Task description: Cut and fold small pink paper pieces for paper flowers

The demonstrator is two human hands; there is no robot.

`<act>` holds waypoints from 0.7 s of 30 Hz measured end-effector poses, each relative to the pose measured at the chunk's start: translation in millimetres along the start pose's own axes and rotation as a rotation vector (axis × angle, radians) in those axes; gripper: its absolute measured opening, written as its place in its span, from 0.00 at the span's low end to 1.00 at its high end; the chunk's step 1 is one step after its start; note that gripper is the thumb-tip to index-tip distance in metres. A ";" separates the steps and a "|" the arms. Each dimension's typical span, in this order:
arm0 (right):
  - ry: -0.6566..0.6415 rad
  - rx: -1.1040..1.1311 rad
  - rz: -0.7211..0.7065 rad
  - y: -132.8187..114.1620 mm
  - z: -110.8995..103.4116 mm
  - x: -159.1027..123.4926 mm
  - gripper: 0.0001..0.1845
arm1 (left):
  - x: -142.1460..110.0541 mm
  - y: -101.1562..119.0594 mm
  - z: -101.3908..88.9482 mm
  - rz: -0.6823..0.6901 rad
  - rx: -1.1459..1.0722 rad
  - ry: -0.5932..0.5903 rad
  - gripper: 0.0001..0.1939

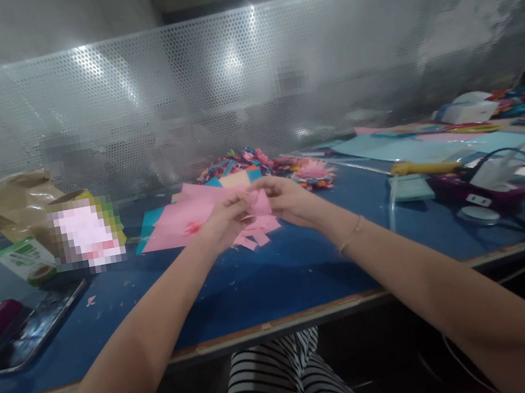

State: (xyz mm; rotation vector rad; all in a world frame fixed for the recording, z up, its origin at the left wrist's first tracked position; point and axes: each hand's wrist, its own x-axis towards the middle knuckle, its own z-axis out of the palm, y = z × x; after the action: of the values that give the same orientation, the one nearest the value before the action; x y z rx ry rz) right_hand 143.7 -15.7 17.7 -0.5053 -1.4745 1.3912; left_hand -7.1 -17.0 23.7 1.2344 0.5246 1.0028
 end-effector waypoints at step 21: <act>0.243 -0.584 -0.192 -9.0 8.7 0.1 0.08 | 4.7 -7.7 0.3 0.392 0.495 0.175 0.09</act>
State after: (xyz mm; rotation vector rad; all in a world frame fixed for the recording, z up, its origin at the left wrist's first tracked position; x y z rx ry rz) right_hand 139.2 -22.2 27.4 -0.8387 -1.6677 0.7059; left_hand -1.9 -13.2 17.4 1.7435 0.7119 1.3705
